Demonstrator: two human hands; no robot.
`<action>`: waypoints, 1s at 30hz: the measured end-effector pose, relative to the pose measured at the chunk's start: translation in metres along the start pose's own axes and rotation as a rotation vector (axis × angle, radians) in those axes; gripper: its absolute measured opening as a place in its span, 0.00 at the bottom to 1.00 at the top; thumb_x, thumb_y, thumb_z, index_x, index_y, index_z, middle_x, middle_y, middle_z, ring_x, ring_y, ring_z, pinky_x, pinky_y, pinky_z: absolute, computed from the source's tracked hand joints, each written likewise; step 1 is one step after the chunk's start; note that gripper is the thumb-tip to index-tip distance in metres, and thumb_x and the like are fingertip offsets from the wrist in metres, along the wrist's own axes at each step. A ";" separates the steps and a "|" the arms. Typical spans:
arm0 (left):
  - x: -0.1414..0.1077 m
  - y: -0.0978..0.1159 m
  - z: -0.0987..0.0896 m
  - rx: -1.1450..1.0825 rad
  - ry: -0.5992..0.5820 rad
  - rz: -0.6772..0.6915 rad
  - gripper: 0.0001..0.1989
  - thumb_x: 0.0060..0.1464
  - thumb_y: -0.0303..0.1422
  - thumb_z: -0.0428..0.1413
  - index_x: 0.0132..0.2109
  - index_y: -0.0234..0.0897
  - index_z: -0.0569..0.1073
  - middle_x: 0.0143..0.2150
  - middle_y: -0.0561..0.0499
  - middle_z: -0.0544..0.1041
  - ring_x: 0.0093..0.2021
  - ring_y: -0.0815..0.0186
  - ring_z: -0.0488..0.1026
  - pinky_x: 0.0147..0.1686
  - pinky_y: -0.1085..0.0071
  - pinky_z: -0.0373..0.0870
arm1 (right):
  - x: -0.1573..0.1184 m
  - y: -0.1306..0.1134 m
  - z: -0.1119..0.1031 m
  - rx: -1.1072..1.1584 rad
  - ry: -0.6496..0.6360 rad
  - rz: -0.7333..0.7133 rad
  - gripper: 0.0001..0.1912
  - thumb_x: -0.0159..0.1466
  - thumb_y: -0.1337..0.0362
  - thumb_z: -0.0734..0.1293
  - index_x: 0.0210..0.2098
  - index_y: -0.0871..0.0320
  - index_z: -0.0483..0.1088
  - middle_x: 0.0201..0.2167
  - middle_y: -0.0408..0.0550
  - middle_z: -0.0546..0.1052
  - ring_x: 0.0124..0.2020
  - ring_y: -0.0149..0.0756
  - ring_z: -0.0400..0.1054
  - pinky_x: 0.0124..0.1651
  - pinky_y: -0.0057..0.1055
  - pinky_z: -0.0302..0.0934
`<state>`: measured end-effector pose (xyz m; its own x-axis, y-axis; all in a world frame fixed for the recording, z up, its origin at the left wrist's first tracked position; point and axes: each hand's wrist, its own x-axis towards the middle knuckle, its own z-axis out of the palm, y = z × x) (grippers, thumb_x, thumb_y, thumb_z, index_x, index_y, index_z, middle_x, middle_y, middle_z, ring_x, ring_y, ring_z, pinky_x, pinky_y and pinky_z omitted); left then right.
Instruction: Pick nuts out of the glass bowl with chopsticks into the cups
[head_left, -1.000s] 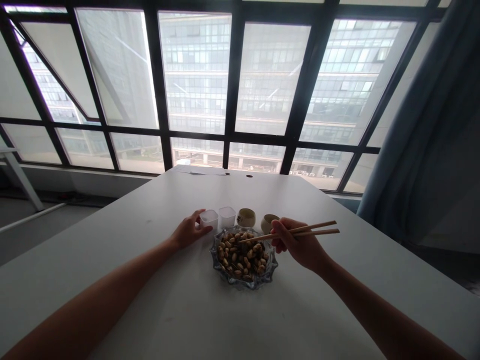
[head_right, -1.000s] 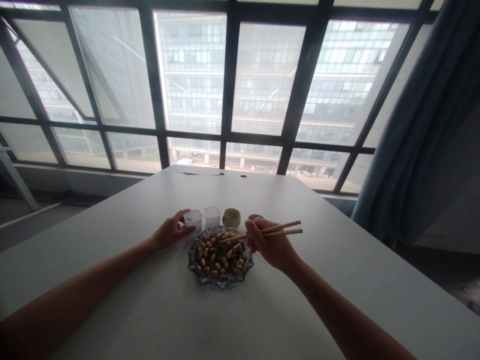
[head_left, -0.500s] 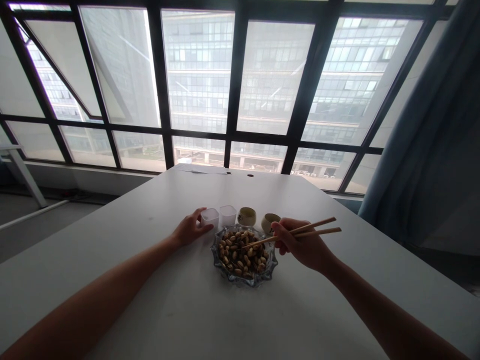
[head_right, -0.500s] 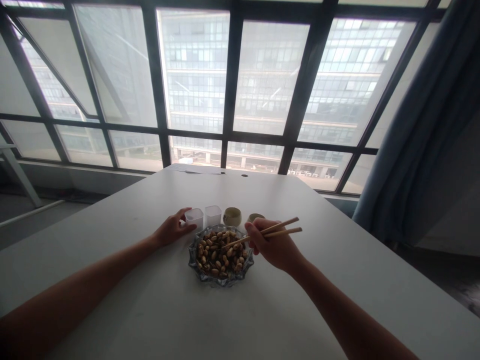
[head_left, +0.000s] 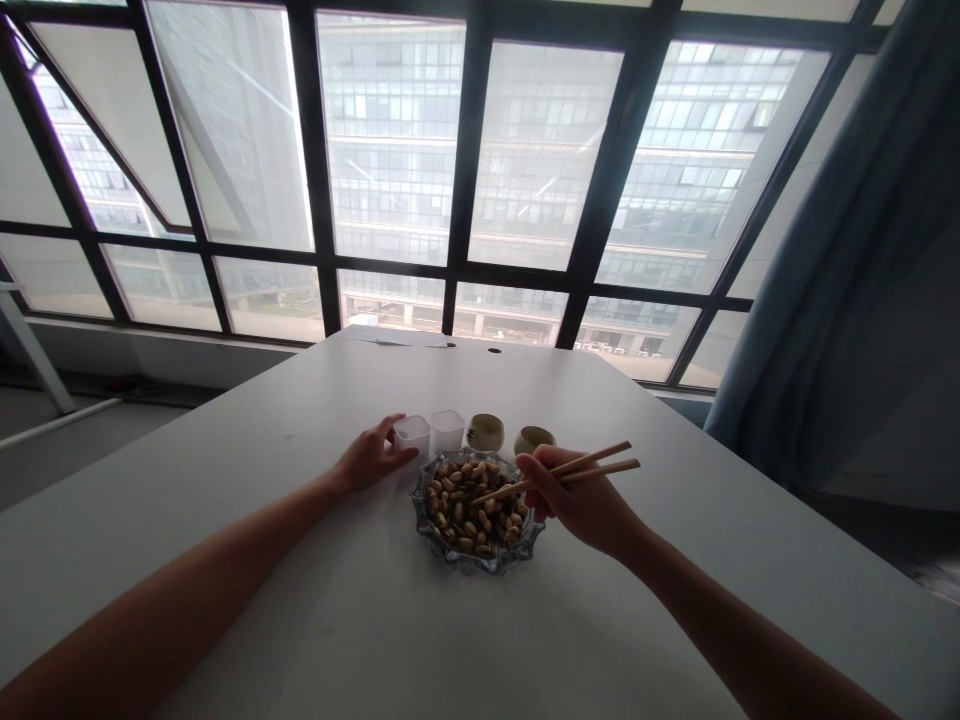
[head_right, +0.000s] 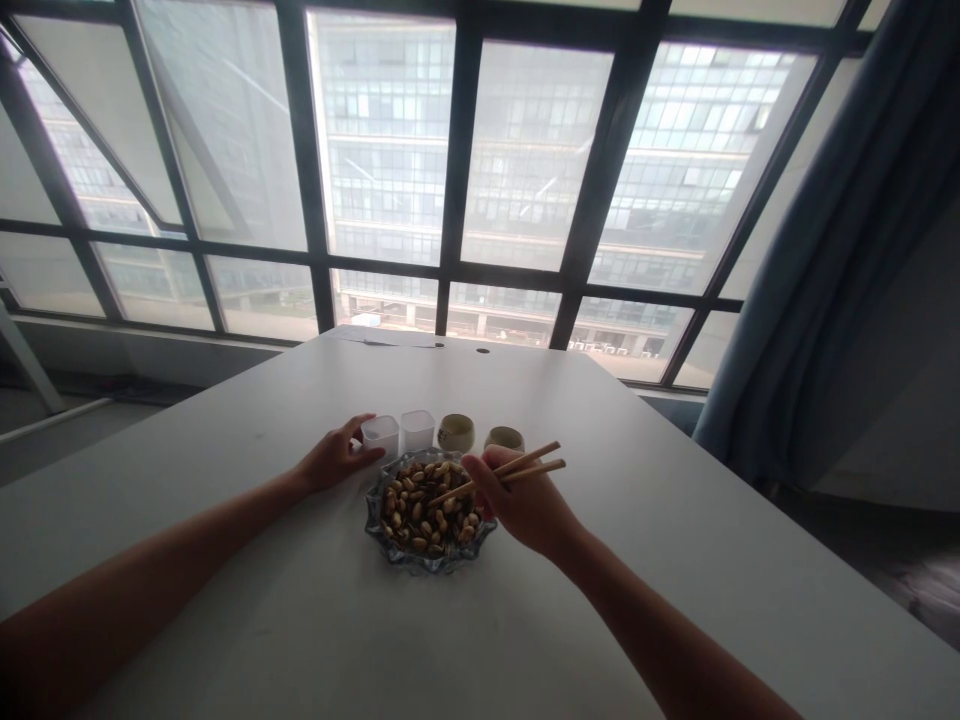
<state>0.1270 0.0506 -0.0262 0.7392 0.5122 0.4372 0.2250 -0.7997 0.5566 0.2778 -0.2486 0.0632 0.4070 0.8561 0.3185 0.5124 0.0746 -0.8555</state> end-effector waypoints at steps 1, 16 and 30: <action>0.000 0.000 0.000 -0.004 0.000 0.004 0.40 0.50 0.54 0.58 0.63 0.34 0.64 0.38 0.47 0.77 0.36 0.59 0.76 0.39 0.64 0.72 | 0.000 -0.001 0.000 0.007 0.001 -0.004 0.27 0.61 0.39 0.66 0.22 0.56 0.68 0.17 0.45 0.74 0.15 0.32 0.67 0.16 0.27 0.61; -0.002 0.003 -0.003 0.009 0.007 -0.015 0.38 0.49 0.51 0.59 0.63 0.34 0.66 0.40 0.45 0.78 0.36 0.60 0.76 0.40 0.65 0.72 | -0.032 0.041 -0.002 0.218 0.364 -0.084 0.24 0.63 0.43 0.68 0.26 0.58 0.71 0.17 0.48 0.76 0.15 0.34 0.70 0.17 0.27 0.63; -0.002 0.002 -0.003 0.029 -0.026 -0.010 0.42 0.50 0.54 0.58 0.64 0.31 0.63 0.40 0.44 0.78 0.39 0.56 0.77 0.41 0.63 0.72 | -0.040 0.054 0.011 0.472 0.484 0.174 0.32 0.51 0.34 0.71 0.23 0.60 0.70 0.14 0.50 0.74 0.11 0.34 0.66 0.14 0.27 0.59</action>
<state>0.1240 0.0488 -0.0238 0.7529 0.5121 0.4133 0.2505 -0.8038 0.5396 0.2806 -0.2735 -0.0004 0.8005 0.5601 0.2135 0.0709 0.2652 -0.9616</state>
